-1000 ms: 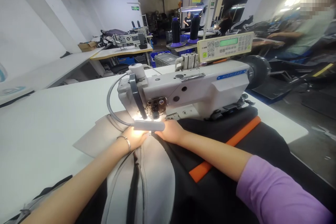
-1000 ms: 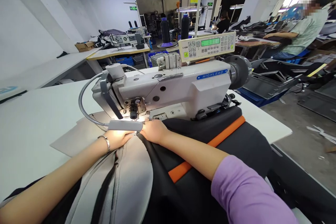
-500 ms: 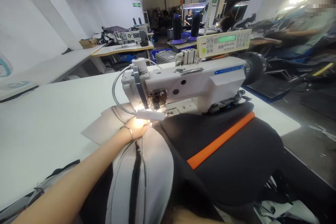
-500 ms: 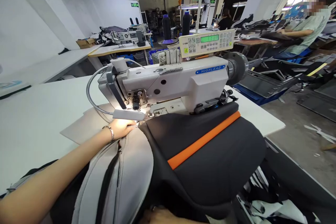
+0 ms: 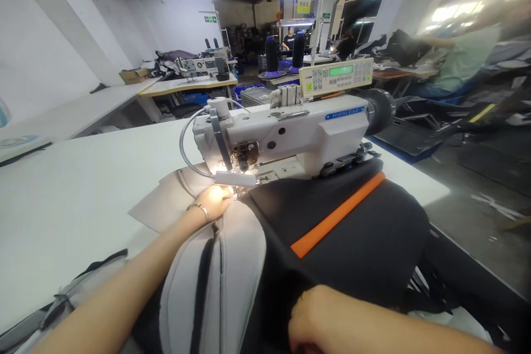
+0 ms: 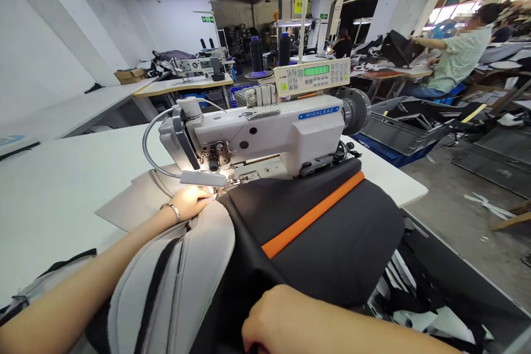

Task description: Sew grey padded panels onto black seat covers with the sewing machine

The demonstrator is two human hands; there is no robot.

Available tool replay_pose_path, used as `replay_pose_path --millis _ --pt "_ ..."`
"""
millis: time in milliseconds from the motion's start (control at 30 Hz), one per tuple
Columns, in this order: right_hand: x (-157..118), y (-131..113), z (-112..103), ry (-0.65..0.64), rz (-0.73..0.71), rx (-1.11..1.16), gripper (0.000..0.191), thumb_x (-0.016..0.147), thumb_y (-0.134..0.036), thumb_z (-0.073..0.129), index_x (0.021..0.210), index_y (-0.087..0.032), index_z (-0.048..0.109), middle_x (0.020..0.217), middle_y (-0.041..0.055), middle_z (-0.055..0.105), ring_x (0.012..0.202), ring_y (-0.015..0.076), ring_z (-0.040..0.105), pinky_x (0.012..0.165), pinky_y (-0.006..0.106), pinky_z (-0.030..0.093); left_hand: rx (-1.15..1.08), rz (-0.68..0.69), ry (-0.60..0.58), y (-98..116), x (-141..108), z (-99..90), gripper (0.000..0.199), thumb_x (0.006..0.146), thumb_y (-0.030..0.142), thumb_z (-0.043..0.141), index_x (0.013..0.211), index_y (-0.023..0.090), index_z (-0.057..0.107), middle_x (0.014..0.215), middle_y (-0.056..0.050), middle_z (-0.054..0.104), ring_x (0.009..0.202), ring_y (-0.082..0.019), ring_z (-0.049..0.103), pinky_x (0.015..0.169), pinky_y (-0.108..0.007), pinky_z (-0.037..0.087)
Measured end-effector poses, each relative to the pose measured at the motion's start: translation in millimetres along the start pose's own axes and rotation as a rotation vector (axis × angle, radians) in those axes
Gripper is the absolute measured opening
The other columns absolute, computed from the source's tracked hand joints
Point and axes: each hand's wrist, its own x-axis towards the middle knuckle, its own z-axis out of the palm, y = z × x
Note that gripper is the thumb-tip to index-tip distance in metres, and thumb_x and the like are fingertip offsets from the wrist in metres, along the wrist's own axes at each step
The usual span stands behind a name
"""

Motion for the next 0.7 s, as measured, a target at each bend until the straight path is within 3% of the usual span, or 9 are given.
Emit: replay_pose_path --millis 100,167,233,267,300,367,467,567,700 --pt "-5 -4 -14 -0.137 0.04 -0.146 0.019 0.07 -0.01 0.057 0.056 -0.019 0.048 0.048 -0.0034 0.046 0.041 0.0106 0.034 0.039 0.023 0.028 0.012 -0.033 -0.009 5 0 2.9 0.03 0.085 0.026 0.046 0.096 0.019 0.073 0.104 -0.008 0.072 0.102 -0.024 0.062 0.097 -0.037 0.045" --pt "9 3 -27 -0.135 0.056 -0.261 0.027 0.073 -0.017 0.061 0.052 -0.019 0.044 0.045 -0.0035 0.044 0.039 0.0108 0.032 0.039 0.024 0.026 0.012 -0.041 -0.013 7 2 3.9 0.03 0.085 0.025 0.046 0.096 0.019 0.073 0.106 -0.008 0.071 0.103 -0.024 0.062 0.098 -0.036 0.045" --pt "37 21 -47 0.061 0.126 -0.353 0.017 0.08 -0.024 0.062 0.064 -0.021 0.055 0.061 -0.0022 0.058 0.051 0.0116 0.044 0.048 0.024 0.034 0.011 -0.051 -0.012 8 2 4.4 0.029 0.086 0.024 0.046 0.097 0.019 0.073 0.108 -0.007 0.071 0.105 -0.023 0.062 0.098 -0.035 0.045" --pt "54 33 -58 0.203 0.187 -0.442 0.007 0.081 -0.02 0.059 0.074 -0.02 0.06 0.073 0.0008 0.063 0.061 0.0133 0.051 0.054 0.025 0.037 0.011 -0.057 -0.009 7 2 4.4 0.029 0.086 0.024 0.046 0.096 0.019 0.073 0.108 -0.007 0.071 0.105 -0.023 0.062 0.097 -0.035 0.045" --pt "71 47 -69 0.303 0.218 -0.545 0.01 0.079 -0.013 0.057 0.086 -0.017 0.062 0.084 0.0051 0.065 0.07 0.0157 0.054 0.059 0.026 0.039 0.01 -0.062 -0.006 7 2 4.5 0.028 0.086 0.025 0.047 0.095 0.02 0.073 0.107 -0.007 0.071 0.105 -0.023 0.062 0.097 -0.035 0.046" --pt "104 76 -83 0.362 0.077 -0.617 0.029 0.077 -0.01 0.056 0.106 -0.014 0.06 0.104 0.0088 0.064 0.08 0.0173 0.054 0.066 0.027 0.04 0.009 -0.073 0.002 7 2 4.8 0.027 0.086 0.026 0.048 0.092 0.02 0.073 0.104 -0.007 0.072 0.104 -0.023 0.063 0.096 -0.035 0.046" --pt "137 110 -86 0.37 -0.145 -0.595 0.022 0.086 -0.011 0.045 0.096 -0.015 0.063 0.099 0.0071 0.066 0.076 0.0169 0.052 0.067 0.029 0.038 0.003 -0.082 0.018 6 2 5.6 0.025 0.084 0.025 0.049 0.093 0.021 0.073 0.104 -0.006 0.072 0.104 -0.023 0.062 0.096 -0.036 0.047" --pt "149 128 -85 0.366 -0.17 -0.512 0.022 0.085 -0.01 0.045 0.08 -0.016 0.065 0.086 0.0045 0.067 0.075 0.0163 0.054 0.066 0.027 0.038 -0.008 -0.08 0.022 3 2 5.2 0.028 0.084 0.024 0.049 0.098 0.021 0.073 0.109 -0.007 0.071 0.105 -0.024 0.062 0.097 -0.038 0.047" --pt "147 140 -94 0.366 -0.145 -0.357 0.021 0.082 -0.011 0.052 0.09 -0.019 0.07 0.088 0.0011 0.069 0.082 0.0145 0.058 0.075 0.024 0.042 -0.058 0.028 -0.003 -9 -3 0.2 0.033 0.082 0.025 0.053 0.111 0.025 0.068 0.123 -0.003 0.065 0.117 -0.022 0.057 0.105 -0.035 0.041"
